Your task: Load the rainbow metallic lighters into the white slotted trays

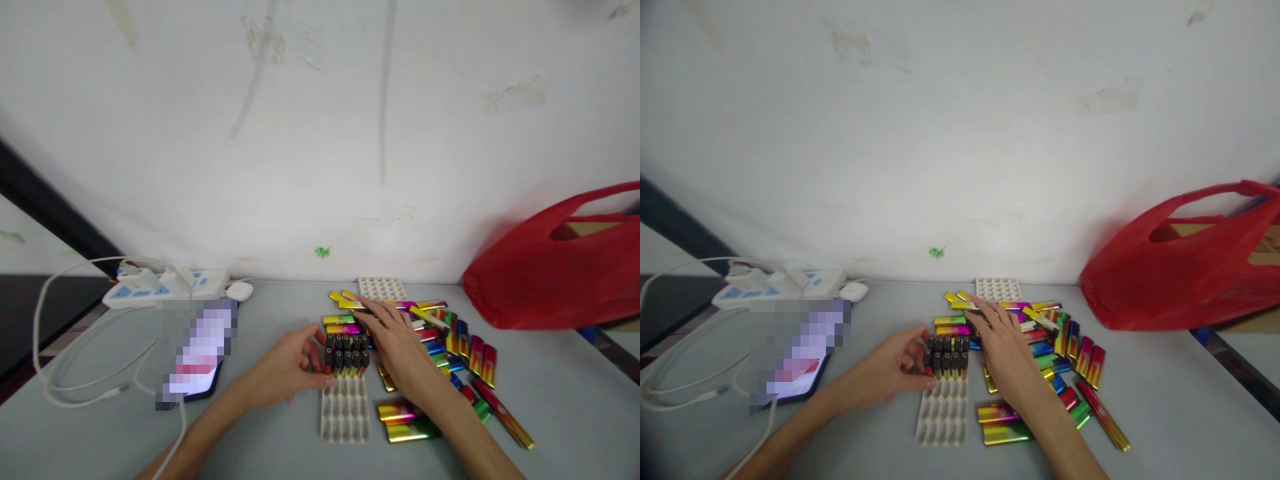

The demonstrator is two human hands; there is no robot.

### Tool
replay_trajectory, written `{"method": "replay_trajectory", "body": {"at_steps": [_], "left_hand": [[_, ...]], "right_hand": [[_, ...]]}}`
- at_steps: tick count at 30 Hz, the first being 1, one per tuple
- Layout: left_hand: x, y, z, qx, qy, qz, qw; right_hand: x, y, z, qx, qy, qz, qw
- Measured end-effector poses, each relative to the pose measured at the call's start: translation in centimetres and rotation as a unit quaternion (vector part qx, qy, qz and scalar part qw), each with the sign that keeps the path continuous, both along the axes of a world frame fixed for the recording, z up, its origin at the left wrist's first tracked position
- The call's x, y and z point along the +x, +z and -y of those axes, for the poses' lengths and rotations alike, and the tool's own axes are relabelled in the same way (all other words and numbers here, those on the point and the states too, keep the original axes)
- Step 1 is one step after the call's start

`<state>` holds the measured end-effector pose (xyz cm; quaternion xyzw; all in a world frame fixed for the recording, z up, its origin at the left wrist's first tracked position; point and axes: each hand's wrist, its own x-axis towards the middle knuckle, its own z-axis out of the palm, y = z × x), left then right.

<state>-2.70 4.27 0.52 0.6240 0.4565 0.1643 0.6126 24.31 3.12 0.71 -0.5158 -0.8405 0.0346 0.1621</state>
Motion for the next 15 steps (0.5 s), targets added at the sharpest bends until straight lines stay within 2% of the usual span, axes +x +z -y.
{"method": "replay_trajectory", "body": {"at_steps": [9, 15], "left_hand": [[-0.1, -0.4, 0.0, 0.000, 0.001, 0.002, 1.000], [-0.2, -0.3, 0.0, 0.003, -0.002, 0.002, 1.000]], "right_hand": [[0.3, -0.3, -0.1, 0.019, 0.004, -0.015, 1.000], [0.5, -1.4, -0.5, 0.057, 0.001, -0.063, 0.996]]}}
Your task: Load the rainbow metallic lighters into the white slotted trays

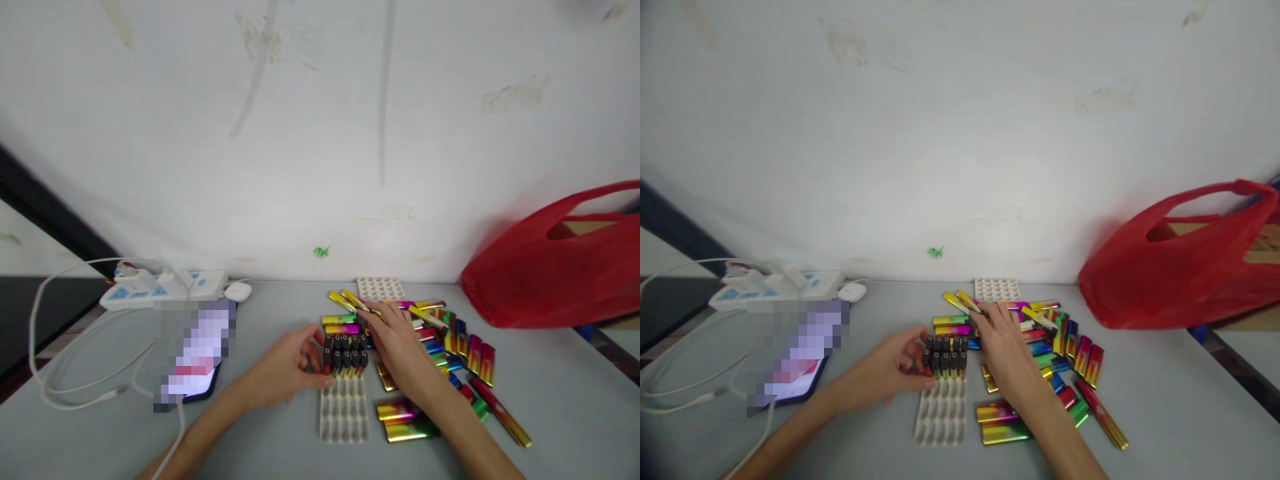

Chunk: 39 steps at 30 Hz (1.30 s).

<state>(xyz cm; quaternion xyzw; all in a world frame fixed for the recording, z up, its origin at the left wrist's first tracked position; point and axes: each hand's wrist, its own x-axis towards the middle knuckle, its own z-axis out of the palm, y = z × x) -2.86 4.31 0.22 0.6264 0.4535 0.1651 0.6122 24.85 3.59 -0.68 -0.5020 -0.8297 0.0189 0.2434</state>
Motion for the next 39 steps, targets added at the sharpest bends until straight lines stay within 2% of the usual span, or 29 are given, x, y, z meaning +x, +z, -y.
{"method": "replay_trajectory", "body": {"at_steps": [4, 9, 13, 18, 21, 27, 30, 32, 39], "left_hand": [[0.0, 0.0, 0.0, -0.002, 0.001, 0.001, 1.000], [0.1, 0.2, 0.1, -0.003, -0.002, -0.003, 1.000], [0.1, 0.2, 0.1, -0.003, 0.003, -0.004, 1.000], [0.0, -0.1, 0.0, -0.001, -0.002, 0.000, 1.000], [0.0, 0.0, 0.0, 0.001, -0.001, 0.000, 1.000], [0.1, 0.2, 0.0, -0.002, 0.001, -0.017, 1.000], [0.1, 0.2, 0.0, 0.003, 0.002, 0.001, 1.000], [0.1, 0.1, 0.0, 0.005, 0.001, 0.004, 1.000], [0.0, 0.1, 0.0, 0.004, 0.000, -0.014, 1.000]], "right_hand": [[-0.2, 0.2, 0.0, -0.008, 0.003, -0.101, 0.995], [-0.5, 1.8, 0.3, -0.057, -0.029, -0.232, 0.971], [-0.8, 2.9, 0.5, -0.073, -0.085, -0.310, 0.944], [-0.7, 3.0, 0.5, -0.127, -0.117, -0.392, 0.904], [-0.6, 2.9, 0.3, -0.164, -0.113, -0.456, 0.867], [-0.4, 3.0, 0.0, -0.238, -0.114, -0.586, 0.766], [-0.5, 2.9, 0.0, -0.258, -0.108, -0.630, 0.724], [-0.5, 2.8, 0.0, -0.264, -0.104, -0.639, 0.715], [-0.5, 2.7, 0.2, -0.283, -0.068, -0.629, 0.721]]}}
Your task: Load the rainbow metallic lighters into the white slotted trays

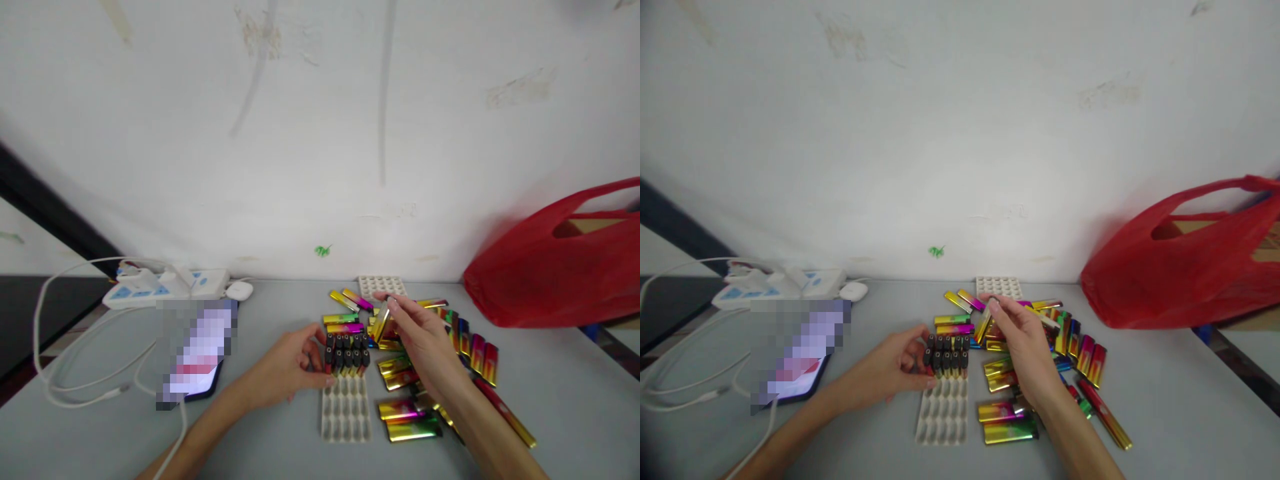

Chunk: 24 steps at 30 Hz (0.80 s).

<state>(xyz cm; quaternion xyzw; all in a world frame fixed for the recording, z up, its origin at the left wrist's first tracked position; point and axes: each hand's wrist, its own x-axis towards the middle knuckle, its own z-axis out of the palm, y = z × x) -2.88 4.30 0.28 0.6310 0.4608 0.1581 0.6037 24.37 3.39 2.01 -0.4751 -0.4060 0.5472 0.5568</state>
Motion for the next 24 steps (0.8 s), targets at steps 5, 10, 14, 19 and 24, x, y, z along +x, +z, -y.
{"method": "replay_trajectory", "body": {"at_steps": [5, 10, 14, 19, 24], "left_hand": [[0.0, -0.1, 0.0, -0.002, 0.003, 0.010, 1.000], [0.1, 0.3, 0.1, -0.012, 0.000, 0.009, 1.000], [0.1, 0.5, 0.0, -0.009, -0.005, 0.004, 1.000], [0.1, 0.5, 0.0, -0.012, -0.005, 0.000, 1.000], [0.2, 0.6, 0.1, -0.014, -0.001, 0.005, 1.000]], "right_hand": [[-0.5, 0.5, 0.2, 0.017, 0.016, -0.036, 0.999], [-0.7, 0.8, 0.6, 0.012, 0.040, -0.026, 0.999], [-0.7, 1.0, 0.8, -0.001, 0.051, -0.041, 0.998], [-0.5, 1.4, 0.7, -0.046, 0.074, -0.069, 0.994], [-0.5, 1.7, 0.7, -0.035, 0.069, -0.070, 0.995]]}}
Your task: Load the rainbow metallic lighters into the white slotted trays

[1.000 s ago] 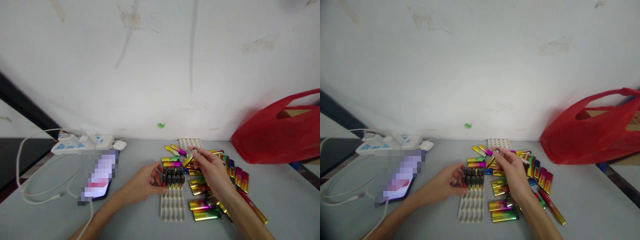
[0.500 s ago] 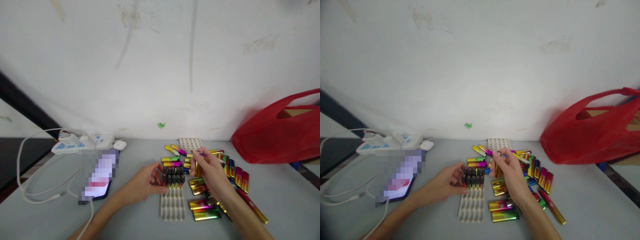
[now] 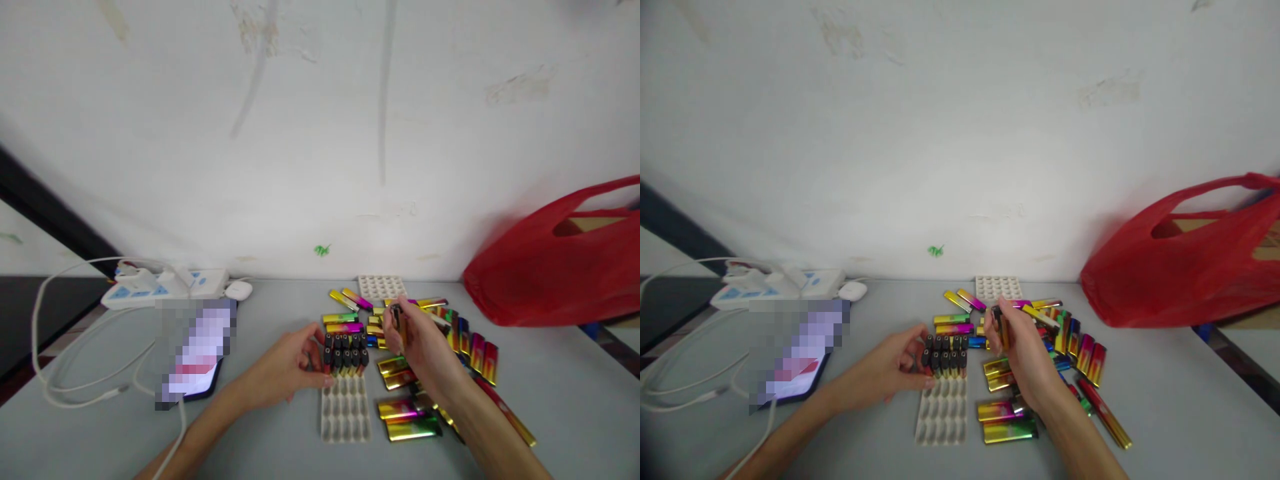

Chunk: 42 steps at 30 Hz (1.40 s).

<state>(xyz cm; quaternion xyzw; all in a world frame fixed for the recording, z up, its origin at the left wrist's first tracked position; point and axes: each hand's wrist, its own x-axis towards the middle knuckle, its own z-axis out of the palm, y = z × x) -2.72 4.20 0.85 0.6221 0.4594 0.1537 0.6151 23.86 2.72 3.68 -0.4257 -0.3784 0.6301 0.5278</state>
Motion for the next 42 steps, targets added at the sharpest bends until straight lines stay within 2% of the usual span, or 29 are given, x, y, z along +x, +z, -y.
{"method": "replay_trajectory", "body": {"at_steps": [11, 18, 27, 32, 42], "left_hand": [[-0.09, -0.02, -0.10, -0.001, -0.006, -0.001, 1.000], [-0.03, 0.00, 0.01, 0.000, -0.001, 0.005, 1.000], [0.02, 0.01, -0.03, 0.000, 0.004, -0.003, 1.000], [-0.04, -0.57, -0.04, 0.002, 0.014, 0.007, 1.000], [0.35, -0.68, 0.16, 0.011, 0.034, 0.001, 0.999]], "right_hand": [[-0.12, -0.46, -0.08, -0.018, -0.004, -0.064, 0.998], [-0.40, -0.06, -0.05, -0.027, -0.011, -0.064, 0.998], [-0.11, -0.11, -0.15, -0.001, -0.044, -0.046, 0.998], [-0.04, -0.35, -0.18, -0.014, -0.028, -0.067, 0.997], [-0.25, 0.07, -0.02, -0.024, -0.018, -0.077, 0.997]]}}
